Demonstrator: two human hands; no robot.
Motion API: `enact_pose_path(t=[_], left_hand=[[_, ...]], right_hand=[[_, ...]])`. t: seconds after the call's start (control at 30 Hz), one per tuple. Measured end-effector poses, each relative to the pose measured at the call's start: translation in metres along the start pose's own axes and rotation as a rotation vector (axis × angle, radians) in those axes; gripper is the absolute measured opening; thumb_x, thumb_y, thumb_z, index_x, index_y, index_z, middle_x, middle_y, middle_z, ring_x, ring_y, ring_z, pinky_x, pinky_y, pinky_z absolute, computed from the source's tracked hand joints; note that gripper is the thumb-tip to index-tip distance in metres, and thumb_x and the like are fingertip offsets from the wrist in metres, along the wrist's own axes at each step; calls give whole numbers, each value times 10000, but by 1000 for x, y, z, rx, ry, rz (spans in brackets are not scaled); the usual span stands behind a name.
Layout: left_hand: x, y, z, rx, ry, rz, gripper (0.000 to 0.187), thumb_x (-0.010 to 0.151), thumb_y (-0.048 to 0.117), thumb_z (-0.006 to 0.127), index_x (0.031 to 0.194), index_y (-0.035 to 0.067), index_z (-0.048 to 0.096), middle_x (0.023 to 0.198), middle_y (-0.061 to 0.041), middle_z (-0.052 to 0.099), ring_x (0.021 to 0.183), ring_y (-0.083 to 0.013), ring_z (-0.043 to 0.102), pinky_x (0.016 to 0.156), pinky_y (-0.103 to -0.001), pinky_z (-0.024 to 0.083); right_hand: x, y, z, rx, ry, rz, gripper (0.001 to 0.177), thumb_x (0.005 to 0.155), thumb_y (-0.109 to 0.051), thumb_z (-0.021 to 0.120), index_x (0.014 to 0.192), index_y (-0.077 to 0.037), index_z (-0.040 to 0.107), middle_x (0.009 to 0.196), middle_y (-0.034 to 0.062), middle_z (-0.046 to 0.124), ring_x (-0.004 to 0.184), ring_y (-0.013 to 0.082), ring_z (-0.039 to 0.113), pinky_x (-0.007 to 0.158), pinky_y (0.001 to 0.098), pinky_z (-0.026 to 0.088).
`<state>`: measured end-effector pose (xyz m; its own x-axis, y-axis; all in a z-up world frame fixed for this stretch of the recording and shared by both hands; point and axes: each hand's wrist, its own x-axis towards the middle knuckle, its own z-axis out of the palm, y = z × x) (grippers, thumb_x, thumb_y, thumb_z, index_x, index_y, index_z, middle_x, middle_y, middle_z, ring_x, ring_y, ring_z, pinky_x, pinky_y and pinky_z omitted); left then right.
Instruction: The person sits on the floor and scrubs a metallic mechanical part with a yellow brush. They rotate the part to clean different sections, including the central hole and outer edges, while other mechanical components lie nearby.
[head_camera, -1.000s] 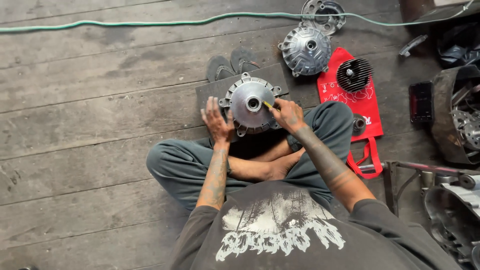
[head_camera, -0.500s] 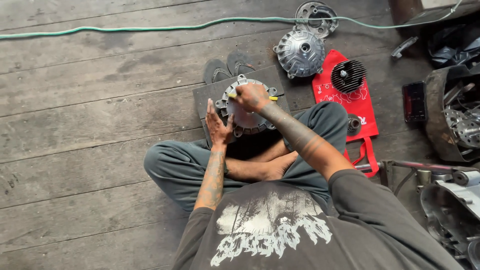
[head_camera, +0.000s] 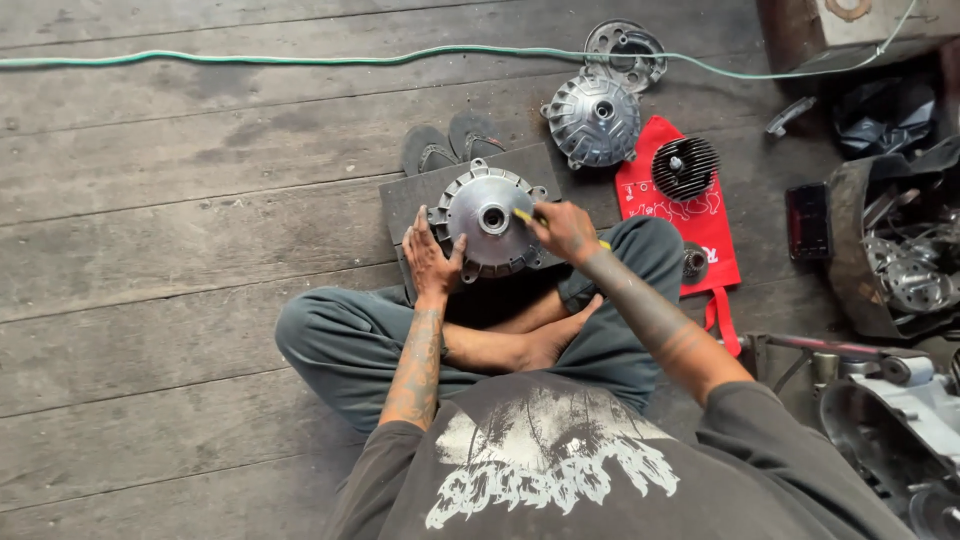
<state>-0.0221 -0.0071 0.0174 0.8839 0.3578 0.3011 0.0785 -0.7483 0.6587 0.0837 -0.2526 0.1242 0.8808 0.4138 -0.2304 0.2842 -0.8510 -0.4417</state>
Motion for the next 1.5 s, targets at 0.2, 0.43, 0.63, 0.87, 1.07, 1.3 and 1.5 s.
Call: enact_pose_path(t=[0.2,0.43,0.63,0.87,1.07,1.3,1.5], left_hand=[[1,0,-2,-3,-43,-6,1090,815,722,708,1584,60,309,1505,-211,473,1370,-343,509,1228,-508,255],[-3,7,-13,-8,-55,65,1252,722,766,769,1593,27,258,1579,-245,389,1422,-387,447,1236,-539,241],[-10,-4,-4,-71,-77,72,1304,709,753,776,1633,52,179,1631,-246,329,1474,-398,401,1262,-544,223],[-7,7,-13,-22,-66,106,1235,770,763,740,1625,65,186,1670,-241,243,1499,-437,344,1246,-573,248],[-6,7,-7,49,-109,134,1020,839,768,654,1566,90,427,1670,-182,289,1527,-382,303,1249,-590,188],[-3,18,1,81,-87,293,711,900,543,675,1466,127,572,1637,-107,419,1539,-282,325,1232,-659,98],[-13,36,-4,137,-115,364,796,896,570,651,1522,100,505,1623,-118,441,1494,-289,406,1235,-656,130]], right_hand=[[-15,5,36,7,146,18,241,974,-432,618,921,-199,651,797,120,725,831,366,738,720,474,580],[80,-34,35,-95,116,-111,252,958,-402,609,954,-153,649,811,180,728,843,423,739,747,538,575],[72,-64,52,-37,-71,-245,253,953,-402,554,949,-161,630,874,234,712,922,504,698,814,598,546],[64,-33,11,-104,-38,-159,282,942,-487,583,975,-213,640,883,176,732,922,441,714,813,568,564],[14,31,10,-53,116,-112,236,966,-399,606,912,-170,625,758,167,698,782,430,718,695,544,557],[-37,27,26,41,203,-104,261,997,-395,617,905,-151,621,745,183,682,771,432,706,654,563,543],[46,18,19,-55,140,-66,273,982,-451,613,977,-183,664,817,199,718,854,467,718,756,574,565]])
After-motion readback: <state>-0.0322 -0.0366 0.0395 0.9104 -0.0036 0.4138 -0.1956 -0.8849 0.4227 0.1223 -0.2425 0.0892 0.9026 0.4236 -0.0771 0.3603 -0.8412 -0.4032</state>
